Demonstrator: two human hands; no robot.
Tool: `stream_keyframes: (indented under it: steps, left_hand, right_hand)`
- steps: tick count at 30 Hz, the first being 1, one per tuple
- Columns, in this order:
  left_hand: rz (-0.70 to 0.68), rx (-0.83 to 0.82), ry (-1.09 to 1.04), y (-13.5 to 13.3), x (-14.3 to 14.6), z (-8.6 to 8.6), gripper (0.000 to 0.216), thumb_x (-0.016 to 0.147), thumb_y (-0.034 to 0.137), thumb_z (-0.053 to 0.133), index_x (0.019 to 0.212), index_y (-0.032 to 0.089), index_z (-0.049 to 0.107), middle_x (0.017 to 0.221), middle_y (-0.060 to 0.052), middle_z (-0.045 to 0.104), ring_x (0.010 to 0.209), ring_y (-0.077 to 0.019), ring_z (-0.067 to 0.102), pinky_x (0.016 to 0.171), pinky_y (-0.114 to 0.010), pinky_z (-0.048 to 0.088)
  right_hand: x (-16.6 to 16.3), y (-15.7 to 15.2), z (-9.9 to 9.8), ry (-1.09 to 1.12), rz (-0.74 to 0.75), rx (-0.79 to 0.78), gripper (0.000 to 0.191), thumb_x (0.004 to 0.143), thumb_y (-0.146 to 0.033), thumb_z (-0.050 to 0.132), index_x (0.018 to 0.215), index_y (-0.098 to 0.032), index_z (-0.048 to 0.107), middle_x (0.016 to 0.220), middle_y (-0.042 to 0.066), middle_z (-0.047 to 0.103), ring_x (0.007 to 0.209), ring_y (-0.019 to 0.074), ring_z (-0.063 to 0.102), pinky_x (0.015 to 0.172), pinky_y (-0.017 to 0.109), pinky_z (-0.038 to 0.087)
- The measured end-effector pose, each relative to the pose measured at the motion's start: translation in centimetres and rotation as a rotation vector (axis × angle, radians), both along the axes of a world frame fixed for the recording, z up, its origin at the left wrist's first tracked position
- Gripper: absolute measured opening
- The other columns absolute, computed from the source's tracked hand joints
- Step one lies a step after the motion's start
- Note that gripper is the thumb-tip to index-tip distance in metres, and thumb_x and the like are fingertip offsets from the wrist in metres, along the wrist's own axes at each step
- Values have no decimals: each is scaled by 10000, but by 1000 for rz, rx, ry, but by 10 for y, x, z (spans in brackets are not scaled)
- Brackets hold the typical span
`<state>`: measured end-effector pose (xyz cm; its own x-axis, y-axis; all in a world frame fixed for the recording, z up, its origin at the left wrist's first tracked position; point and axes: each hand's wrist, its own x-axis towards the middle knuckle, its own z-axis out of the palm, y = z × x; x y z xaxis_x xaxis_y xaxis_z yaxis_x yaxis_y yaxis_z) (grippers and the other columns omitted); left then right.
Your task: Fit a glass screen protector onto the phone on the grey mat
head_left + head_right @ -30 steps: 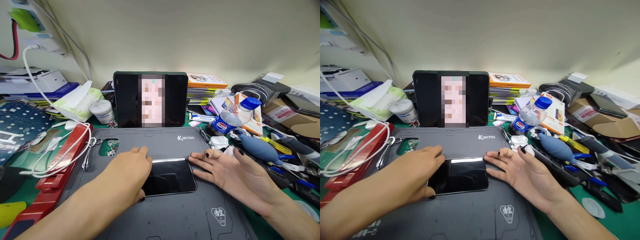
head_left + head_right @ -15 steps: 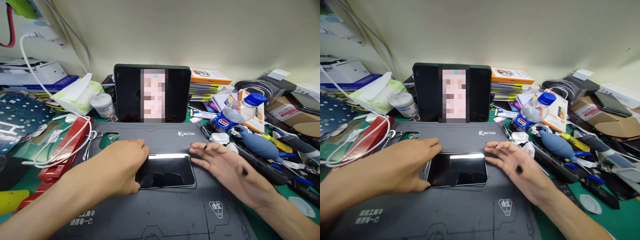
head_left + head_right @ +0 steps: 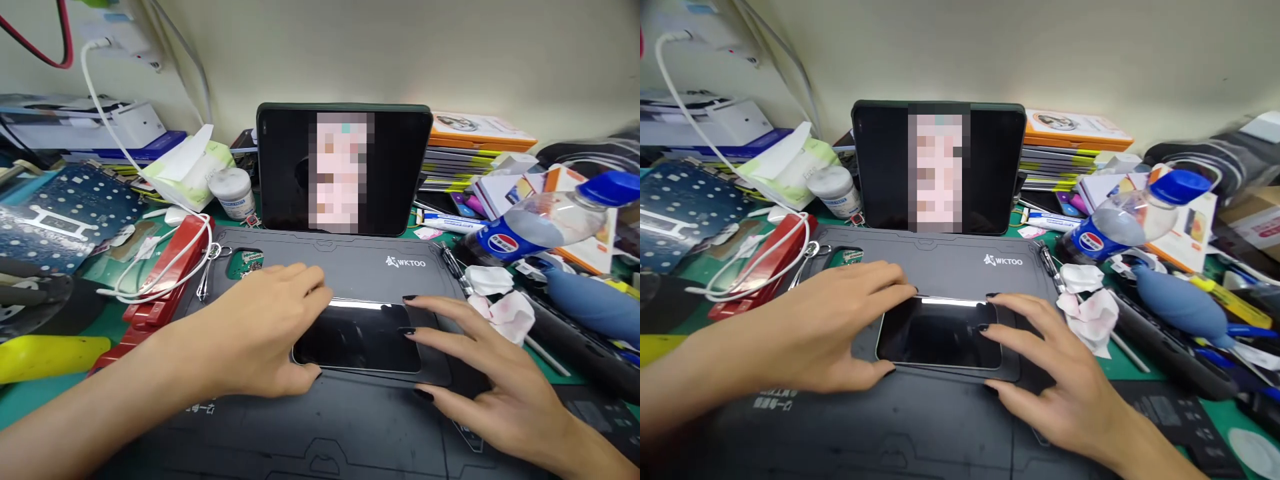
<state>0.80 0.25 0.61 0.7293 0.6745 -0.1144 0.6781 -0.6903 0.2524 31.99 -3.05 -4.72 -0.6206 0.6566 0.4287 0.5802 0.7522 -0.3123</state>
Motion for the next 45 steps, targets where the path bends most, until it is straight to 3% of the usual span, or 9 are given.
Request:
stream_keyframes:
  steps: [4,7,13,20,26,45]
  left_hand:
    - [57,5,-178,-3,-22,-29,505,796,369,734,1221,114,641,1163,-119,633,1006,-291,625,866,-455,541]
    - [68,-15,-218,-3,-30,-38,513,806,381,743,1233,117,636,1178,-117,635,1041,-292,618,923,-465,526]
    - [41,-15,-214,-2,-32,-36,470,806,381,780,1178,122,657,1167,-126,651,1018,-301,625,875,-459,539]
    - [53,-33,-248,-2,-29,-37,366,813,376,785,1076,138,697,1102,-95,666,967,-278,627,833,-432,536]
    - [55,-57,-280,-1,-29,-38,397,821,383,779,1100,113,699,1087,-97,658,937,-269,615,818,-433,527]
    - [51,-43,-257,0,-29,-38,431,791,402,826,1089,112,713,1085,-107,661,929,-277,617,818,-444,537]
  right_hand:
    - [-4,2,-6,-25,49,6,275,940,-191,646,1212,-234,648,1407,103,570,1308,210,570,1096,333,522]
    - [-6,5,-7,-54,70,-6,258,948,-211,651,1203,-250,667,1422,93,565,1342,225,545,1089,353,528]
    - [-7,9,-11,-68,76,-25,255,939,-261,676,1192,-267,707,1427,83,586,1329,262,566,1025,392,581]
    - [2,5,-24,-46,28,-127,394,873,-226,692,1254,-327,691,1488,54,543,1334,313,565,1011,467,605]
    - [7,3,-23,-54,6,-150,491,830,-204,690,1301,-341,654,1472,75,544,1328,329,563,936,480,628]
    - [10,3,-25,-73,-7,-148,488,836,-213,687,1302,-359,680,1457,65,574,1282,328,617,941,476,640]
